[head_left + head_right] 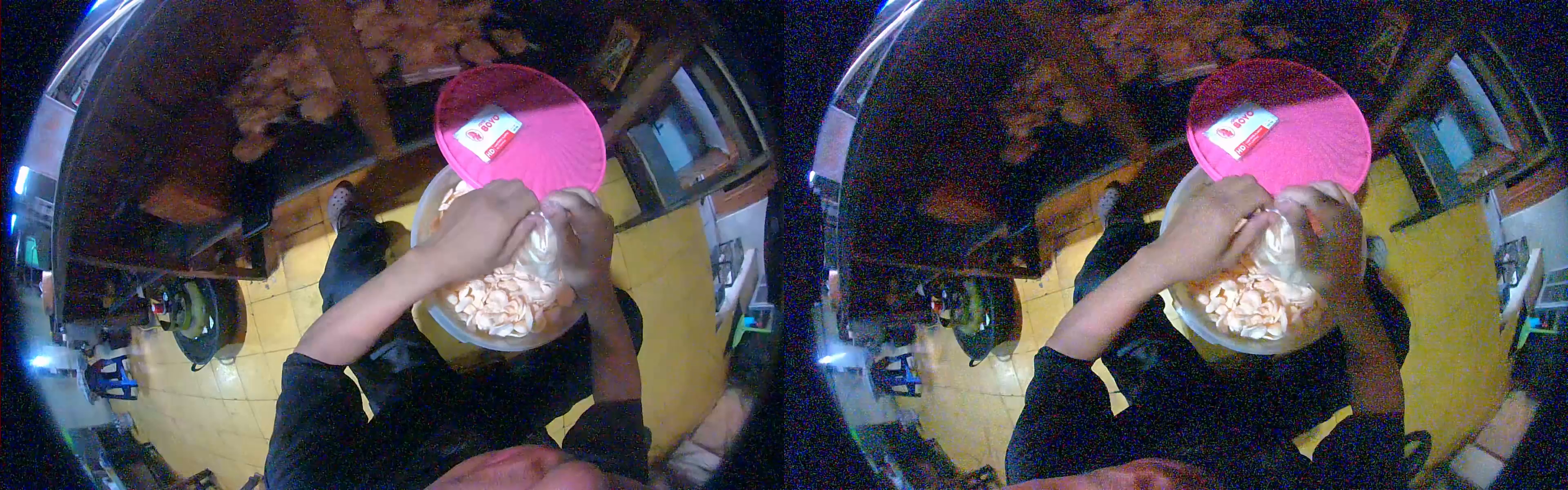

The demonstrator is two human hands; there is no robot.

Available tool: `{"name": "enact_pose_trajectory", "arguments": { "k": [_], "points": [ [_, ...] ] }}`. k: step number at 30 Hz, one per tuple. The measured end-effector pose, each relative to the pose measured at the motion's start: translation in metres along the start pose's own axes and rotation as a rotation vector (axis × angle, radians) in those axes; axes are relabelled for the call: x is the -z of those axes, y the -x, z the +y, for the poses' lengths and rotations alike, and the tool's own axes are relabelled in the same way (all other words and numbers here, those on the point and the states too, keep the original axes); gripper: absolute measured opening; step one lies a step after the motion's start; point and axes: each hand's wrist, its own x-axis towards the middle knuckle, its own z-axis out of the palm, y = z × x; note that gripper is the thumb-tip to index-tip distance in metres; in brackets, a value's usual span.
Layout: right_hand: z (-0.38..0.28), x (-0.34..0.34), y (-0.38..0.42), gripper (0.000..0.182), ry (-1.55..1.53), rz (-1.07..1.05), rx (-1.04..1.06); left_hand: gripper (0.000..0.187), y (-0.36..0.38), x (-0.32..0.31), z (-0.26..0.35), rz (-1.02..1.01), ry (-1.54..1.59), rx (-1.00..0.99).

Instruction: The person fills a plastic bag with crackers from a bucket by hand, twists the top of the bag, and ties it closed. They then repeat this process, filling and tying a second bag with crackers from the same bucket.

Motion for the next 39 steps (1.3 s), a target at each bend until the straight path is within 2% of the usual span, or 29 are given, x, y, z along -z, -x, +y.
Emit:
{"name": "enact_pose_trajectory", "arguments": {
  "k": [2, 3, 5, 9, 11, 12, 15, 17, 19, 21, 23, 27, 29, 31, 32, 33, 35, 39],
  "points": [
    [0.002, -0.005, -0.002, 0.016, -0.304, 0.119, -0.149, 0.015, 0.0, 0.004, -0.001, 0.004, 0.325, 0.187],
    [0.001, -0.004, -0.001, 0.016, -0.298, 0.122, -0.157, 0.015, -0.001, 0.005, 0.001, -0.001, 0.334, 0.183],
    [0.001, -0.002, -0.002, 0.023, -0.674, 0.043, -0.543, 0.018, -0.006, 0.01, 0.006, -0.038, 0.501, 0.354],
    [-0.018, 0.005, -0.011, 0.024, -0.516, 0.043, -0.542, 0.018, -0.007, 0.003, 0.0, 0.011, 0.448, 0.243],
    [-0.009, -0.007, -0.01, 0.023, -0.475, 0.185, -0.199, 0.017, -0.007, 0.001, -0.004, 0.04, 0.366, 0.192],
    [-0.007, -0.007, -0.01, 0.023, -0.476, 0.186, -0.2, 0.016, -0.006, 0.0, -0.005, 0.073, 0.284, 0.141],
    [-0.004, -0.004, -0.01, 0.022, -0.48, 0.155, -0.257, 0.013, -0.004, -0.002, -0.006, 0.101, 0.323, 0.161],
    [-0.013, 0.003, -0.013, 0.022, -0.494, 0.071, -0.515, 0.013, -0.004, -0.001, -0.004, 0.091, 0.337, 0.136],
    [-0.017, 0.005, -0.012, 0.023, -0.444, 0.043, -0.524, 0.014, -0.002, -0.001, -0.003, 0.083, 0.345, 0.11],
    [-0.014, 0.001, -0.014, 0.024, -0.393, 0.017, -0.519, 0.016, -0.002, -0.003, -0.006, 0.102, 0.356, 0.166],
    [-0.005, -0.011, -0.01, 0.025, -0.384, 0.113, -0.294, 0.016, -0.002, -0.002, -0.006, 0.13, 0.384, 0.197],
    [0.0, -0.007, -0.012, 0.026, -0.403, 0.054, -0.256, 0.017, 0.001, -0.001, -0.012, 0.141, 0.408, 0.201],
    [-0.003, 0.002, -0.012, 0.026, -0.39, -0.136, -0.372, 0.017, 0.003, 0.004, -0.009, 0.087, 0.402, 0.232],
    [-0.011, 0.014, -0.016, 0.026, -0.351, -0.19, -0.408, 0.017, 0.002, 0.006, -0.006, 0.032, 0.397, 0.262],
    [-0.013, 0.017, -0.017, 0.025, -0.313, -0.243, -0.448, 0.017, 0.001, 0.005, -0.005, 0.056, 0.376, 0.192],
    [-0.012, 0.017, -0.017, 0.025, -0.315, -0.242, -0.448, 0.017, -0.001, 0.004, -0.003, 0.079, 0.354, 0.122],
    [-0.01, 0.018, -0.016, 0.024, -0.311, -0.236, -0.381, 0.016, -0.001, -0.001, -0.001, 0.104, 0.337, 0.108],
    [-0.012, 0.017, -0.017, 0.021, -0.315, -0.237, -0.438, 0.015, -0.002, -0.004, 0.0, 0.099, 0.257, 0.089]
  ]
}}
